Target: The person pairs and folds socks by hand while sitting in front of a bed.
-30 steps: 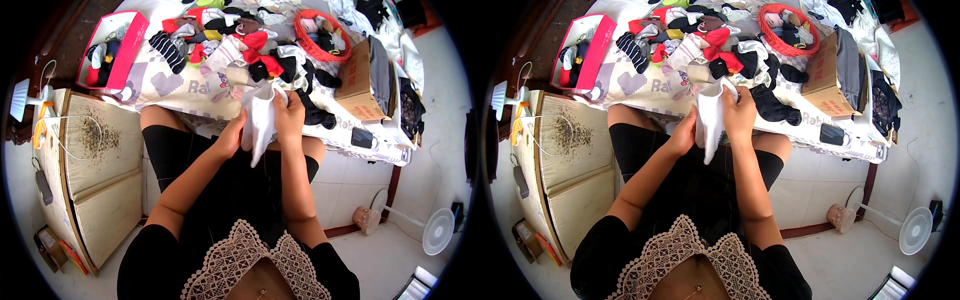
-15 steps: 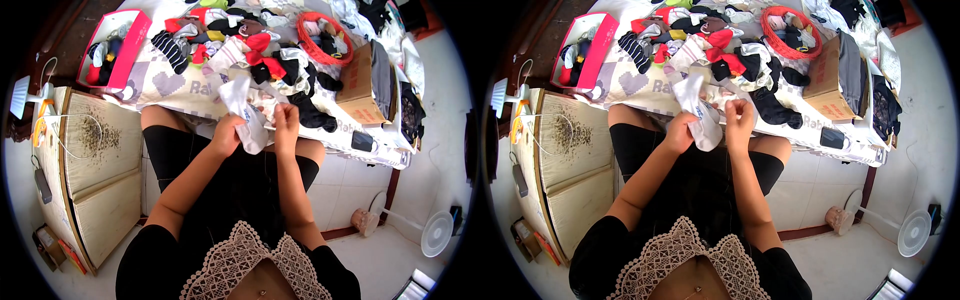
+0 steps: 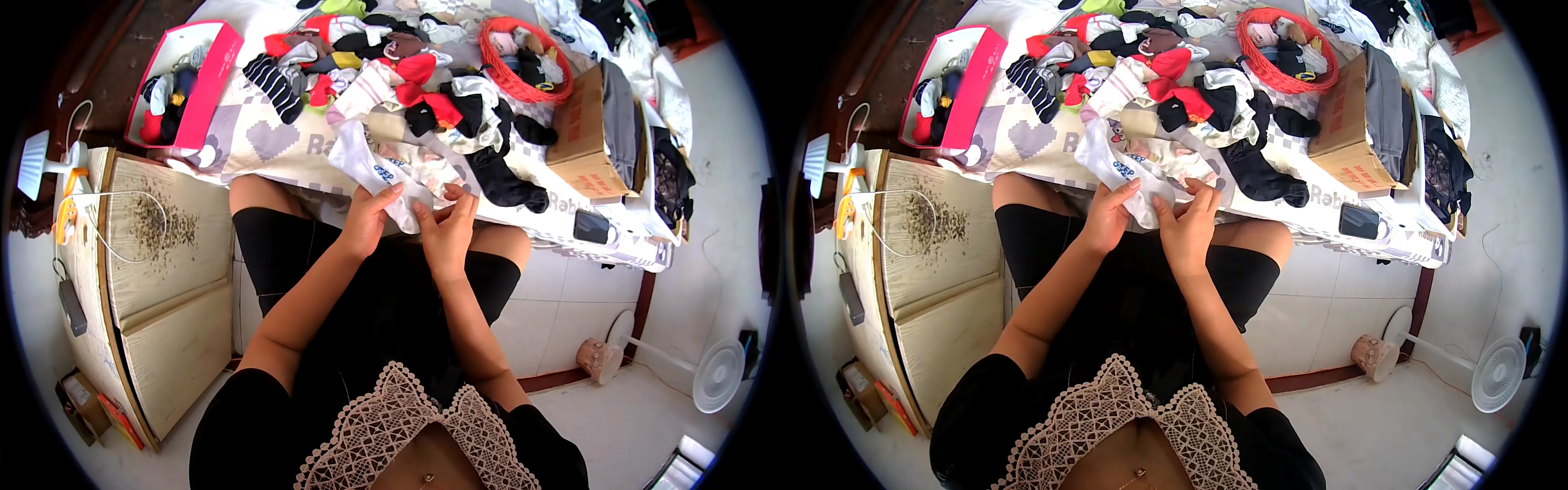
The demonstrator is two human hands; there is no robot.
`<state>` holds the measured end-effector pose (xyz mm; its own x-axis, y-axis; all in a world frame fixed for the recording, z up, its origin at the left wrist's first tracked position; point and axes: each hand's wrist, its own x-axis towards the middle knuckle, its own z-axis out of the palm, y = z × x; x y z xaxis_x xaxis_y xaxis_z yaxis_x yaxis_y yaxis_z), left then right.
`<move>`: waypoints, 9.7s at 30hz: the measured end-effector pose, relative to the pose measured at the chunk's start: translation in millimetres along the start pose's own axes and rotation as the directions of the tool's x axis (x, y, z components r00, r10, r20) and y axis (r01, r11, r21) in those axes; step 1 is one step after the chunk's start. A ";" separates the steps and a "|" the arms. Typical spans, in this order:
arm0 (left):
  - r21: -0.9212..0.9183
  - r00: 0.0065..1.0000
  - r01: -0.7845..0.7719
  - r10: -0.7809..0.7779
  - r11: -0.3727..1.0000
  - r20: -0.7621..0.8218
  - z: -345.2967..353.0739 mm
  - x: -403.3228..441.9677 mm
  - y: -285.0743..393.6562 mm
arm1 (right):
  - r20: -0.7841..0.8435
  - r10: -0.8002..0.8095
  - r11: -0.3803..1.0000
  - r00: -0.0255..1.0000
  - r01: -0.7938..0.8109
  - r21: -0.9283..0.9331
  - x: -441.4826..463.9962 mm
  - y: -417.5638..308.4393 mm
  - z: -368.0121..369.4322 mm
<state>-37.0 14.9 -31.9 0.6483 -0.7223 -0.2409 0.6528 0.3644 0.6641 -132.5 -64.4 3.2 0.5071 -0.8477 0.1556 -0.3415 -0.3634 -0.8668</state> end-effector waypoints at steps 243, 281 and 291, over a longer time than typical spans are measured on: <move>0.649 0.973 -0.223 0.211 0.727 0.098 0.3 -1.8 1.9 | 0.402 0.175 0.743 0.899 -0.388 0.545 8.5 28.4 9.8; 0.377 0.977 -0.027 -0.056 0.926 0.206 11.4 -3.1 5.8 | 0.428 0.381 0.448 0.820 -0.568 0.690 9.2 45.6 -2.1; 0.022 0.996 0.090 -0.090 0.996 0.000 -30.8 6.4 25.8 | 0.554 0.239 0.637 0.797 -0.560 0.530 5.1 42.5 18.7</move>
<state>-3.9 37.8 -38.2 0.5870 -0.7523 -0.2991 0.6993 0.2850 0.6555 -129.7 -76.9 -41.7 0.7611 -0.5488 -0.3457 -0.0814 0.4479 -0.8904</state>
